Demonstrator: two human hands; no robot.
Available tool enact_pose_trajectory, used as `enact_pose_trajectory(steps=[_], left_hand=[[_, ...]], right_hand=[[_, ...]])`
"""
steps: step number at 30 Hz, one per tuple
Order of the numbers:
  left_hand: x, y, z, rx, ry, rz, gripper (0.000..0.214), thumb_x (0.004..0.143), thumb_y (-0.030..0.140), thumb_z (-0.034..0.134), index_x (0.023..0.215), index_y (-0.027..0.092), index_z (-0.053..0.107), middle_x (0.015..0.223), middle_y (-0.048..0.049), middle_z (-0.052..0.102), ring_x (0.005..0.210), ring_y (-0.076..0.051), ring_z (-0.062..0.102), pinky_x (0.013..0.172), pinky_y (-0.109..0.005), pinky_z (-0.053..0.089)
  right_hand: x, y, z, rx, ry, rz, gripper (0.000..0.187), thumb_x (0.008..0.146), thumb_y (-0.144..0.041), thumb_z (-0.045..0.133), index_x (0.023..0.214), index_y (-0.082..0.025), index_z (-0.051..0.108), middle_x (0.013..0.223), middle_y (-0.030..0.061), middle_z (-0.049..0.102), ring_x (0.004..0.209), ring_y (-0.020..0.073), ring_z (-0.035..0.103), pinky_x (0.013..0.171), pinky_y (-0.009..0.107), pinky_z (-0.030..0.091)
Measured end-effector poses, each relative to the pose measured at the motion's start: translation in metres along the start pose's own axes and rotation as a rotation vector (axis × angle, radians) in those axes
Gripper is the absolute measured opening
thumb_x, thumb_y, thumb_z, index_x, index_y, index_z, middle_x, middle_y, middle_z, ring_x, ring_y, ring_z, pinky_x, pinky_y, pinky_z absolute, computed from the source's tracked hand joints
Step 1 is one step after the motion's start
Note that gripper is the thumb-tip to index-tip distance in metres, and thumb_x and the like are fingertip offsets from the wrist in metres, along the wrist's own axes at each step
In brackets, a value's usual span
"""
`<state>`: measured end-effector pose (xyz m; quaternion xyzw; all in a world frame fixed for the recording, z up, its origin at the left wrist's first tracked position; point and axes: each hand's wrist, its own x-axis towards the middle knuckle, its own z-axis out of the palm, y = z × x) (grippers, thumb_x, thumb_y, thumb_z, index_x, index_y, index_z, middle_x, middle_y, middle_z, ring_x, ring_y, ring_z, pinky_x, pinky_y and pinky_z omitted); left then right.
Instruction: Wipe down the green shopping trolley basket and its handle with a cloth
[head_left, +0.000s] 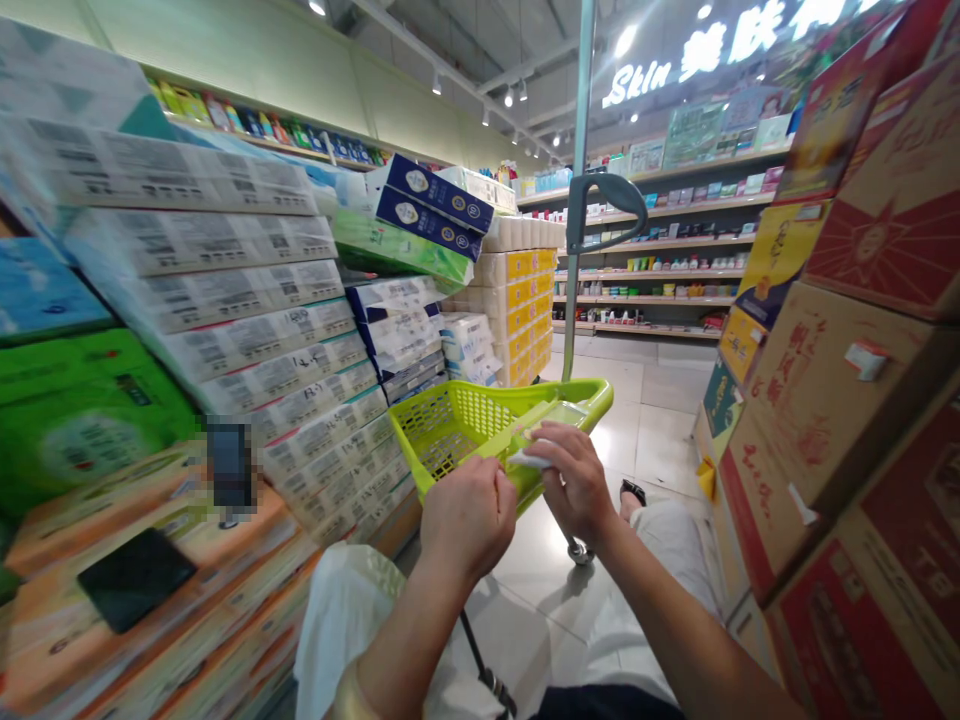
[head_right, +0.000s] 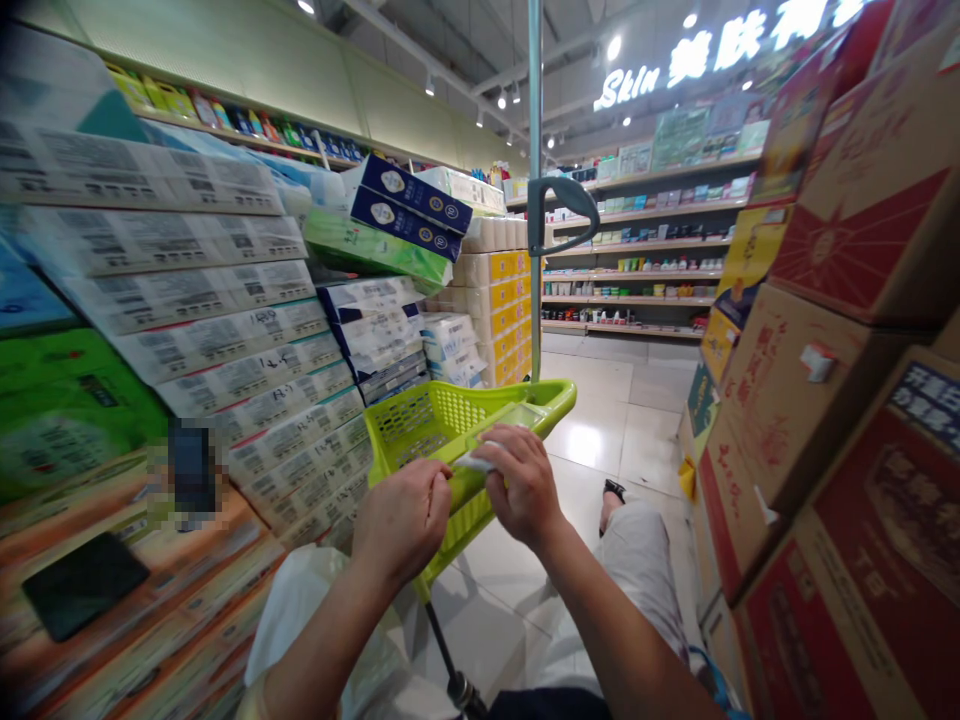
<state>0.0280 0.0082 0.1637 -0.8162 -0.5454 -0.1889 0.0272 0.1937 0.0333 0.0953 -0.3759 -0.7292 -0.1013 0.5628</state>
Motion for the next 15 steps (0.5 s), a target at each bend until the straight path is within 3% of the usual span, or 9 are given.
enact_pose_trajectory(steps=[4,10,12,15], left_hand=[[0.0,0.003,0.003,0.042,0.006,-0.021,0.027,0.089,0.027,0.036,0.085,0.02,0.062,0.087,-0.0048,0.067,0.075,-0.018,0.062,0.062,-0.027,0.039],[-0.002,0.0,0.005,0.059,0.008,0.0,0.024,0.088,0.028,0.038,0.085,0.02,0.061,0.086,-0.004,0.064,0.074,-0.018,0.061,0.062,-0.027,0.039],[-0.003,0.0,0.005,0.062,0.009,0.004,0.023,0.088,0.028,0.038,0.085,0.02,0.06,0.086,-0.0038,0.064,0.073,-0.017,0.06,0.062,-0.027,0.039],[-0.003,0.0,0.006,0.066,0.023,0.007,0.023,0.088,0.028,0.038,0.083,0.021,0.059,0.085,-0.0033,0.064,0.072,-0.017,0.06,0.061,-0.027,0.038]], right_hand=[[0.001,0.009,-0.002,-0.013,0.154,0.143,0.029,0.083,-0.01,0.042,0.096,-0.022,0.065,0.104,0.0063,0.063,0.111,0.0226,0.054,0.1,0.045,0.042],[-0.003,-0.011,-0.002,0.009,-0.085,-0.069,0.03,0.081,-0.011,0.048,0.103,-0.024,0.064,0.113,0.0055,0.062,0.117,0.0225,0.052,0.104,0.045,0.038],[0.001,0.004,-0.007,0.027,-0.074,-0.066,0.03,0.081,-0.011,0.047,0.102,-0.023,0.065,0.11,0.0057,0.063,0.113,0.0217,0.055,0.1,0.043,0.041],[0.011,0.045,-0.016,0.029,0.046,0.087,0.028,0.081,-0.012,0.043,0.095,-0.021,0.066,0.104,0.0063,0.065,0.105,0.021,0.058,0.094,0.041,0.045]])
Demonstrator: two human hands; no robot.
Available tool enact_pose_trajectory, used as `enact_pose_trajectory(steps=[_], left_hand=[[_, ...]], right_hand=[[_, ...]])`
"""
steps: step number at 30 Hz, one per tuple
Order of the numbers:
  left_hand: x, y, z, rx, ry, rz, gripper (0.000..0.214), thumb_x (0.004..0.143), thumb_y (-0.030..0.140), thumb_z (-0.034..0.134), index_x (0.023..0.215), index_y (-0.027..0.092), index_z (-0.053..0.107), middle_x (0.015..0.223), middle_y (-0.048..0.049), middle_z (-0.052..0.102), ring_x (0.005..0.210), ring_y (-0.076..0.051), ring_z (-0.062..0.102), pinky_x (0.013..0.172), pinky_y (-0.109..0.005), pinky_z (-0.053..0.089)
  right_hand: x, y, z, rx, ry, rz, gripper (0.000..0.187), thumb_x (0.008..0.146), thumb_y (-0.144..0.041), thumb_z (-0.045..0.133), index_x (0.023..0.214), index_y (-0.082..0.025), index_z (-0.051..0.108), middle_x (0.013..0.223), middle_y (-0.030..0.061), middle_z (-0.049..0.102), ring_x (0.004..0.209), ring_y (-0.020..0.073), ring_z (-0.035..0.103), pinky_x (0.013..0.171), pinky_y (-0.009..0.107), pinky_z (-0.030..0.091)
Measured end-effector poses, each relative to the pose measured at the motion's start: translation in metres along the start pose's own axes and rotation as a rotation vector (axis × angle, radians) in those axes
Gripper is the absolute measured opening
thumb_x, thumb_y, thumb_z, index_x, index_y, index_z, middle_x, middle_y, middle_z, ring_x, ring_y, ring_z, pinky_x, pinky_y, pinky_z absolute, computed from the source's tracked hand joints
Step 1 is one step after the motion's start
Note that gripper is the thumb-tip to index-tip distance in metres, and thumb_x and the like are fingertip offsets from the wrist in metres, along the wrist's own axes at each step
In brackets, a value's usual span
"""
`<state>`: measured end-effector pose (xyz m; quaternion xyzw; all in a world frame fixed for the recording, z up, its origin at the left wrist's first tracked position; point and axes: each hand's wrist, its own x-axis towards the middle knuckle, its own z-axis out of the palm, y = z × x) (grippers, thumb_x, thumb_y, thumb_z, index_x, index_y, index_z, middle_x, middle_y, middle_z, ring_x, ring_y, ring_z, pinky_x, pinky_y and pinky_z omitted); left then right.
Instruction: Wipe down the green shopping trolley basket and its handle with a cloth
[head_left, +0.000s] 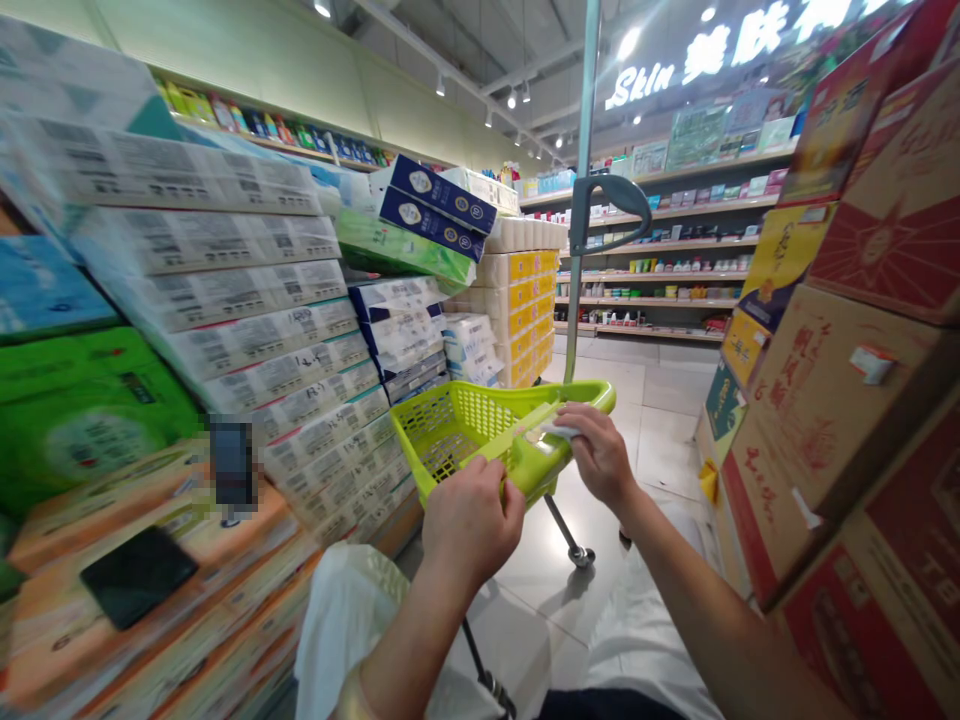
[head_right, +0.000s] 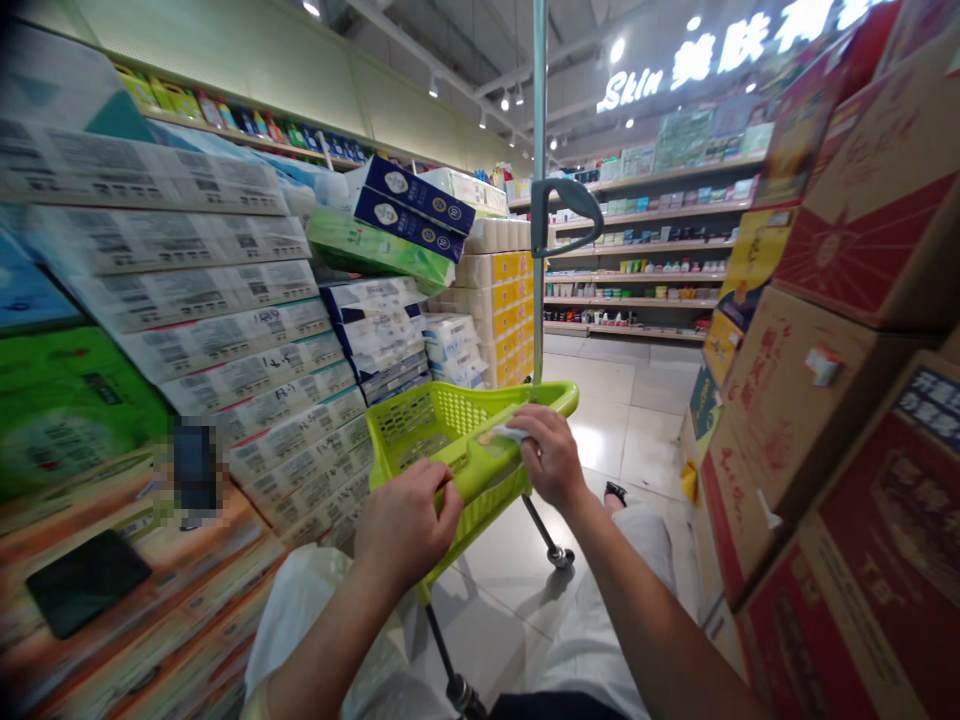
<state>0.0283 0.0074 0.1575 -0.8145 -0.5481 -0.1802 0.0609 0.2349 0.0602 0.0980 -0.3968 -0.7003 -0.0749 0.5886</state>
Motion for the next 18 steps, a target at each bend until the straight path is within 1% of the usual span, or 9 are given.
enact_pose_trajectory(steps=[3,4,6,9,11,13,15,16,18], left_hand=[[0.0,0.0,0.001,-0.002,0.014,0.003,0.023,0.088,0.029,0.038,0.081,0.021,0.058,0.084,-0.0027,0.063,0.072,-0.017,0.06,0.061,-0.027,0.037],[0.0,0.001,0.001,-0.001,0.015,0.002,0.023,0.088,0.029,0.038,0.08,0.021,0.058,0.083,-0.0027,0.063,0.072,-0.017,0.06,0.06,-0.028,0.037],[0.0,0.001,0.001,0.003,0.016,0.001,0.022,0.088,0.029,0.038,0.08,0.021,0.057,0.083,-0.0028,0.063,0.072,-0.017,0.06,0.06,-0.028,0.037],[-0.001,0.001,0.001,0.015,0.02,-0.001,0.022,0.087,0.029,0.038,0.08,0.021,0.057,0.083,-0.0029,0.063,0.072,-0.017,0.059,0.06,-0.028,0.037],[-0.001,0.0,0.0,0.021,0.016,-0.002,0.022,0.087,0.029,0.038,0.081,0.021,0.058,0.084,-0.0032,0.063,0.072,-0.017,0.059,0.06,-0.028,0.037],[-0.001,0.0,0.0,0.025,0.006,-0.002,0.022,0.087,0.029,0.038,0.082,0.021,0.058,0.085,-0.0036,0.063,0.072,-0.017,0.059,0.06,-0.028,0.038],[-0.002,0.0,0.0,0.031,0.006,0.004,0.022,0.088,0.029,0.038,0.081,0.021,0.058,0.084,-0.0036,0.062,0.071,-0.017,0.059,0.06,-0.028,0.037],[-0.002,0.0,0.0,0.035,0.012,0.007,0.022,0.088,0.029,0.038,0.081,0.021,0.058,0.084,-0.0034,0.062,0.07,-0.017,0.059,0.06,-0.028,0.037],[-0.002,0.0,0.001,0.043,0.027,0.017,0.022,0.088,0.029,0.038,0.08,0.021,0.057,0.083,-0.003,0.062,0.07,-0.016,0.059,0.06,-0.028,0.037]], right_hand=[[0.012,0.036,-0.007,-0.027,0.093,0.186,0.026,0.079,-0.014,0.042,0.087,-0.021,0.066,0.096,0.006,0.066,0.097,0.021,0.06,0.091,0.04,0.047],[0.014,0.042,-0.008,-0.042,0.111,0.229,0.026,0.079,-0.015,0.042,0.085,-0.021,0.066,0.094,0.0058,0.066,0.096,0.0212,0.06,0.091,0.04,0.047],[0.014,0.042,-0.006,-0.05,0.129,0.273,0.026,0.078,-0.014,0.041,0.083,-0.021,0.066,0.094,0.0056,0.067,0.098,0.0214,0.059,0.093,0.04,0.046],[0.007,0.019,0.0,0.023,0.085,0.22,0.028,0.08,-0.013,0.041,0.085,-0.022,0.067,0.099,0.0052,0.066,0.103,0.0206,0.058,0.096,0.039,0.045],[0.002,0.001,0.003,0.065,0.019,0.123,0.028,0.081,-0.012,0.042,0.089,-0.023,0.067,0.102,0.0049,0.066,0.107,0.0206,0.057,0.098,0.04,0.044],[0.0,-0.008,0.002,0.075,-0.05,0.031,0.028,0.082,-0.012,0.044,0.093,-0.023,0.067,0.104,0.005,0.066,0.109,0.0213,0.057,0.099,0.042,0.043],[0.001,-0.003,-0.002,0.069,-0.1,-0.002,0.029,0.081,-0.012,0.044,0.095,-0.023,0.067,0.105,0.0049,0.066,0.108,0.0214,0.057,0.098,0.042,0.043],[0.003,0.003,-0.005,0.062,-0.104,0.015,0.029,0.081,-0.012,0.043,0.095,-0.023,0.067,0.103,0.0046,0.067,0.107,0.021,0.058,0.097,0.04,0.044],[0.01,0.019,-0.009,0.03,-0.063,0.105,0.029,0.079,-0.013,0.042,0.092,-0.022,0.067,0.099,0.0041,0.068,0.1,0.0201,0.06,0.092,0.038,0.046]])
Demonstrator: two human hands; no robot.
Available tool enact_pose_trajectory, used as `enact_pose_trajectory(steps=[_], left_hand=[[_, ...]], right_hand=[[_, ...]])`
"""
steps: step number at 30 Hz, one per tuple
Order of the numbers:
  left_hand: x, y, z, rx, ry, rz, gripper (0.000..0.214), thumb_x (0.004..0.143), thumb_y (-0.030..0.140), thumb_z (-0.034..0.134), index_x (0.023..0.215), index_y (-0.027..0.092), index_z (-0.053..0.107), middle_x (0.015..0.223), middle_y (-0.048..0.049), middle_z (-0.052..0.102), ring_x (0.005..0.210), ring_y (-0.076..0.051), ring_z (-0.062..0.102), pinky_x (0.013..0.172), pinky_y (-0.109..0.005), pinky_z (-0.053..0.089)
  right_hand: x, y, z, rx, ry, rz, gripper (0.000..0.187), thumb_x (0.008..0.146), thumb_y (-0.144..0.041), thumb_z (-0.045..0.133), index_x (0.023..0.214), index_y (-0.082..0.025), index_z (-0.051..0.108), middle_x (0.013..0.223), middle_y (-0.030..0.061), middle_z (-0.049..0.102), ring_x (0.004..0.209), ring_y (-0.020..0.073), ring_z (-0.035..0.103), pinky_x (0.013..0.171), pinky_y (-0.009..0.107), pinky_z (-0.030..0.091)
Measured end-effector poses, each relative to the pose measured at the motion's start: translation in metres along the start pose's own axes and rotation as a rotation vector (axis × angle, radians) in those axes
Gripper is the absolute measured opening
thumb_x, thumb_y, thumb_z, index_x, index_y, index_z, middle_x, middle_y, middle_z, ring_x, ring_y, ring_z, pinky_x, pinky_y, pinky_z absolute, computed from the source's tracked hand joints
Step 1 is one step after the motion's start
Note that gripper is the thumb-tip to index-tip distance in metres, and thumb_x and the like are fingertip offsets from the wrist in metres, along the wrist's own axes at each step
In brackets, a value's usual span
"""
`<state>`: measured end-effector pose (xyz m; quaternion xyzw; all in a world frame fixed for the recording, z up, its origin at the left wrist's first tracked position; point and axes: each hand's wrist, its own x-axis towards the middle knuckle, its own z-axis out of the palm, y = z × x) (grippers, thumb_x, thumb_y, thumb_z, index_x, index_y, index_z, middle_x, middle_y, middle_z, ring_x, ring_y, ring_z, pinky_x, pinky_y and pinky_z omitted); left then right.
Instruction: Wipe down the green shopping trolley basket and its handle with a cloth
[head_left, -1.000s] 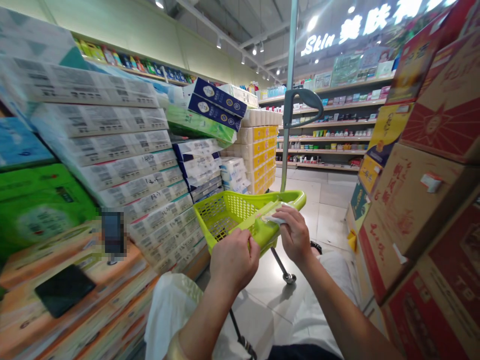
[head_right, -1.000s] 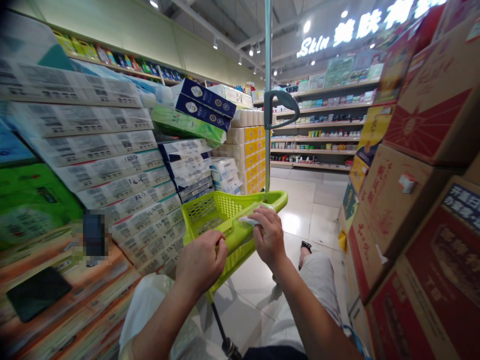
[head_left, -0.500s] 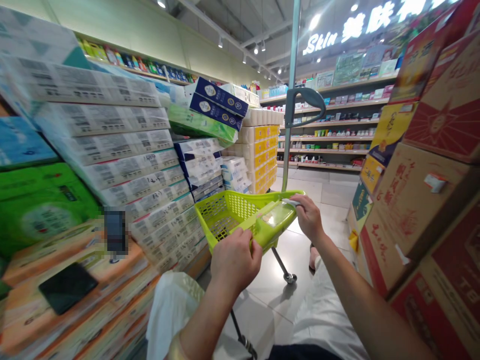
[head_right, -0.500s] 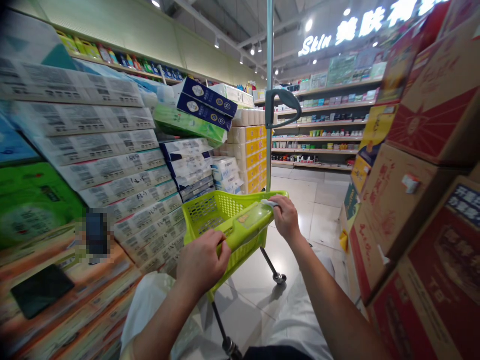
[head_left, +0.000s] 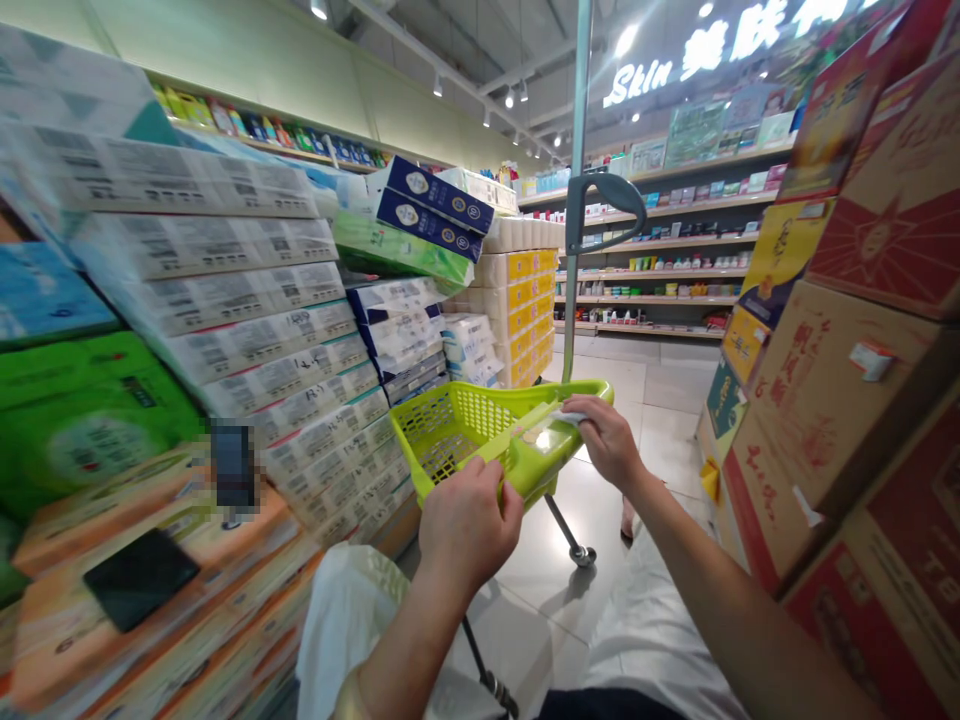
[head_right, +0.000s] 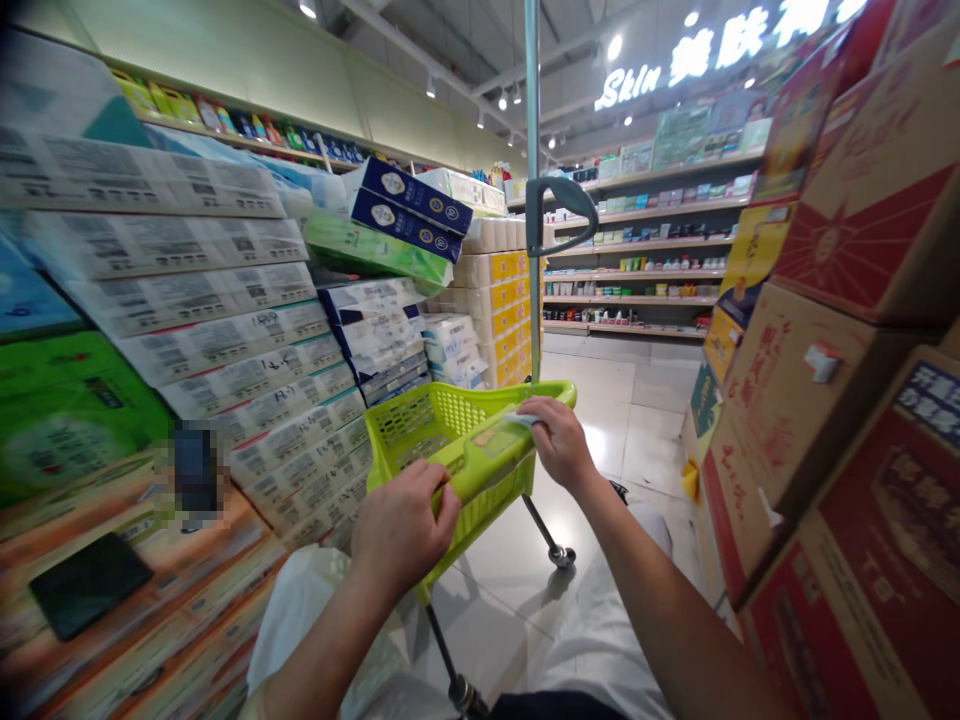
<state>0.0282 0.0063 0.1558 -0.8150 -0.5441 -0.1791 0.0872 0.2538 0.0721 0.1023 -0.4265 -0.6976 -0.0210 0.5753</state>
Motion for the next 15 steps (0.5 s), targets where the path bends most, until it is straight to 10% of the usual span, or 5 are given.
enact_pose_trajectory(steps=[7,15], left_hand=[[0.001,0.002,0.001,0.013,0.01,0.009,0.022,0.087,0.028,0.039,0.079,0.021,0.057,0.081,-0.0031,0.061,0.07,-0.017,0.059,0.059,-0.029,0.037],[-0.001,-0.001,0.0,0.026,-0.008,0.0,0.022,0.086,0.028,0.039,0.081,0.021,0.059,0.082,-0.0041,0.061,0.07,-0.018,0.059,0.059,-0.029,0.038]], right_hand=[[0.029,0.008,0.002,-0.226,-0.093,0.266,0.03,0.078,-0.014,0.042,0.087,-0.023,0.07,0.095,0.0029,0.07,0.092,0.02,0.062,0.084,0.034,0.047],[0.047,-0.062,0.02,-0.294,-0.543,-0.002,0.027,0.08,-0.012,0.049,0.087,-0.024,0.072,0.092,0.0014,0.072,0.085,0.0188,0.065,0.079,0.029,0.047]])
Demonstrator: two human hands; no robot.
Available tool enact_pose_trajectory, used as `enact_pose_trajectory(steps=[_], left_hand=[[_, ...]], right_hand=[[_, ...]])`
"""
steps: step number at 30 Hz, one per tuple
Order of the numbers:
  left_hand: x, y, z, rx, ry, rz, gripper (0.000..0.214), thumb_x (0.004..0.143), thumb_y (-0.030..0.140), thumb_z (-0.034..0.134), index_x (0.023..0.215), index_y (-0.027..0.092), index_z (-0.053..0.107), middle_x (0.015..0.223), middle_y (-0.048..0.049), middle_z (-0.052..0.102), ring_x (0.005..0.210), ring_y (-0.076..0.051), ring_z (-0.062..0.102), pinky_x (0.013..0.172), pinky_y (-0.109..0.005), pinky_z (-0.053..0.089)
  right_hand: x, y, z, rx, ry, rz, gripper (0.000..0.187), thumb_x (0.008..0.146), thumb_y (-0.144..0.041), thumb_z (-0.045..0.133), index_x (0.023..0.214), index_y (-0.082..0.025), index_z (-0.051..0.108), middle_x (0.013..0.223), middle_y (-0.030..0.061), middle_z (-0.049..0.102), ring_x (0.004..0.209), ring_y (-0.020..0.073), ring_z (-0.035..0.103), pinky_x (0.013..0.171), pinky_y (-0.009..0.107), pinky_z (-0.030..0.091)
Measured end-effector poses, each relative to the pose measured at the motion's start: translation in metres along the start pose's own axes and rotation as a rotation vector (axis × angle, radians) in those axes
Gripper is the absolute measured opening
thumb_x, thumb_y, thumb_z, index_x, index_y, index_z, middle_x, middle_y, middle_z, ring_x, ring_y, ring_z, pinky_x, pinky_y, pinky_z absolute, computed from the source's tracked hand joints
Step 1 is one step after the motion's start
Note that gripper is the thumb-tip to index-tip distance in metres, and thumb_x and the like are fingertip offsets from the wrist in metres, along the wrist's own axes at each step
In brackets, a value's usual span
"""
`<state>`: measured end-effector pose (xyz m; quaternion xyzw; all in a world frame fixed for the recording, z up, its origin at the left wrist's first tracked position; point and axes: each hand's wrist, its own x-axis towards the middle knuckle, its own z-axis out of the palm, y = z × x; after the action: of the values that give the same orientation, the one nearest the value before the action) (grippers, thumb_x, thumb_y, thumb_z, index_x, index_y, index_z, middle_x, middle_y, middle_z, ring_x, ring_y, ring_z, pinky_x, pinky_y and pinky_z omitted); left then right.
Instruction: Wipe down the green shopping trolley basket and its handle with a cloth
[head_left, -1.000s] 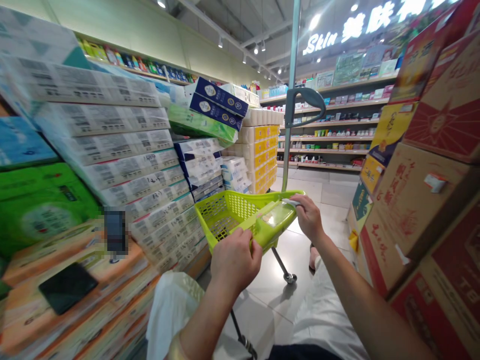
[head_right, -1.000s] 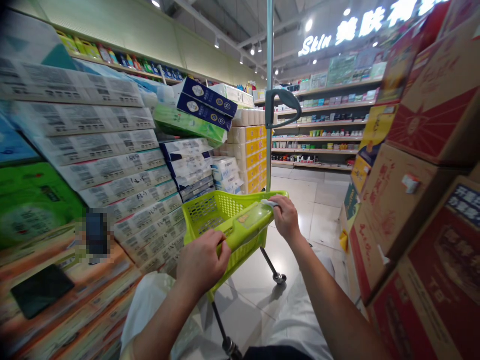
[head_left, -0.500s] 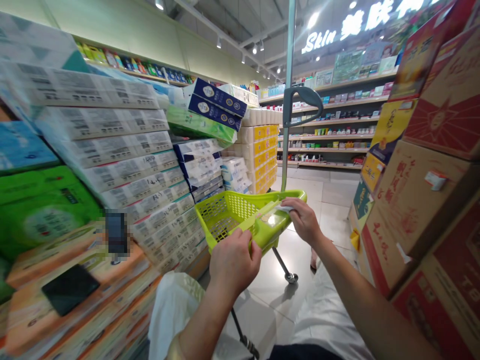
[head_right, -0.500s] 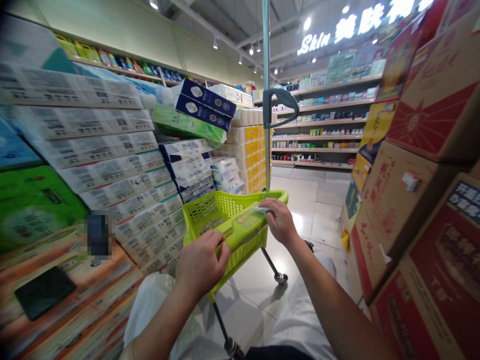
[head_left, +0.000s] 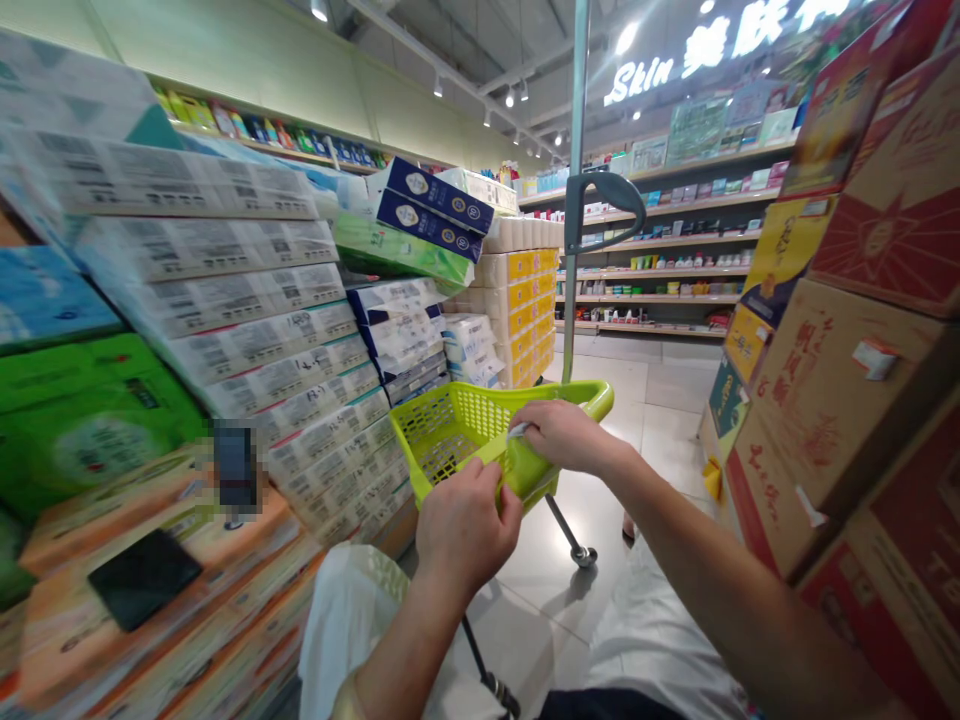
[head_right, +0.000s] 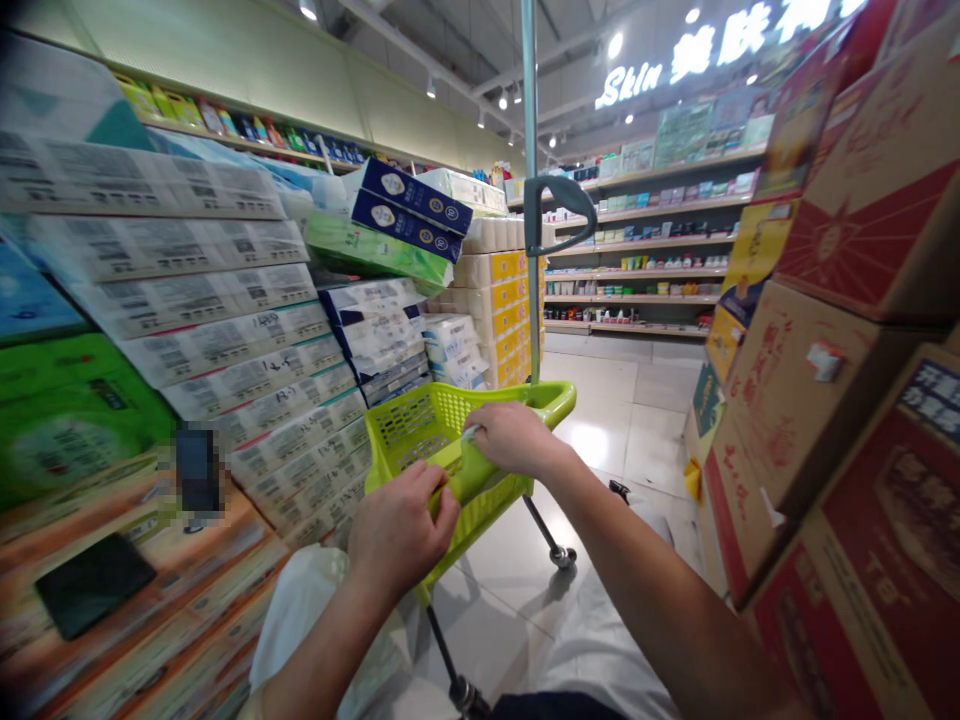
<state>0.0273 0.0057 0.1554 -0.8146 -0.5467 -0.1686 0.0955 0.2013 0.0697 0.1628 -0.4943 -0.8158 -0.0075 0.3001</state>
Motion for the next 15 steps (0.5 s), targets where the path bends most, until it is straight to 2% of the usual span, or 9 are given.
enact_pose_trajectory(steps=[4,6,8,12,14,15], left_hand=[[0.0,-0.001,0.001,-0.002,0.005,0.009,0.021,0.087,0.029,0.04,0.086,0.022,0.059,0.084,-0.0038,0.062,0.072,-0.019,0.06,0.059,-0.029,0.037],[-0.001,-0.001,0.001,0.002,0.014,0.021,0.02,0.087,0.029,0.039,0.085,0.022,0.059,0.083,-0.0034,0.062,0.072,-0.019,0.06,0.059,-0.029,0.036],[-0.001,-0.001,0.001,0.008,0.026,0.032,0.021,0.087,0.028,0.039,0.081,0.022,0.058,0.081,-0.0029,0.061,0.07,-0.018,0.059,0.058,-0.03,0.035],[-0.001,-0.001,0.001,-0.001,0.035,0.033,0.022,0.088,0.029,0.038,0.078,0.022,0.056,0.08,-0.0027,0.06,0.069,-0.018,0.058,0.058,-0.03,0.035],[-0.001,-0.001,0.001,-0.005,0.029,0.031,0.023,0.088,0.029,0.038,0.078,0.022,0.057,0.08,-0.0031,0.06,0.069,-0.018,0.058,0.058,-0.03,0.035],[-0.001,-0.001,0.002,-0.005,0.027,0.033,0.023,0.088,0.029,0.038,0.078,0.022,0.057,0.08,-0.0032,0.06,0.069,-0.018,0.057,0.058,-0.03,0.035]], right_hand=[[-0.004,-0.03,0.001,0.08,-0.093,-0.228,0.028,0.078,-0.009,0.049,0.083,-0.025,0.071,0.087,-0.0005,0.072,0.082,0.0158,0.064,0.079,0.026,0.047],[-0.004,-0.026,0.001,0.113,-0.088,-0.222,0.028,0.079,-0.01,0.049,0.084,-0.025,0.071,0.088,-0.001,0.072,0.083,0.0155,0.064,0.079,0.026,0.047],[-0.002,-0.007,0.001,0.099,-0.053,-0.108,0.027,0.08,-0.012,0.049,0.088,-0.026,0.071,0.092,-0.0005,0.072,0.085,0.0165,0.065,0.078,0.026,0.048],[0.003,0.045,-0.001,0.031,0.057,0.254,0.026,0.082,-0.016,0.048,0.09,-0.023,0.072,0.094,0.003,0.072,0.087,0.0199,0.065,0.076,0.028,0.048],[0.002,0.059,-0.001,0.035,0.101,0.334,0.027,0.083,-0.016,0.046,0.091,-0.022,0.071,0.095,0.004,0.072,0.087,0.0205,0.065,0.077,0.03,0.048],[-0.001,0.06,0.0,0.052,0.127,0.326,0.027,0.083,-0.015,0.045,0.091,-0.022,0.071,0.097,0.0041,0.072,0.089,0.0203,0.065,0.078,0.031,0.049]])
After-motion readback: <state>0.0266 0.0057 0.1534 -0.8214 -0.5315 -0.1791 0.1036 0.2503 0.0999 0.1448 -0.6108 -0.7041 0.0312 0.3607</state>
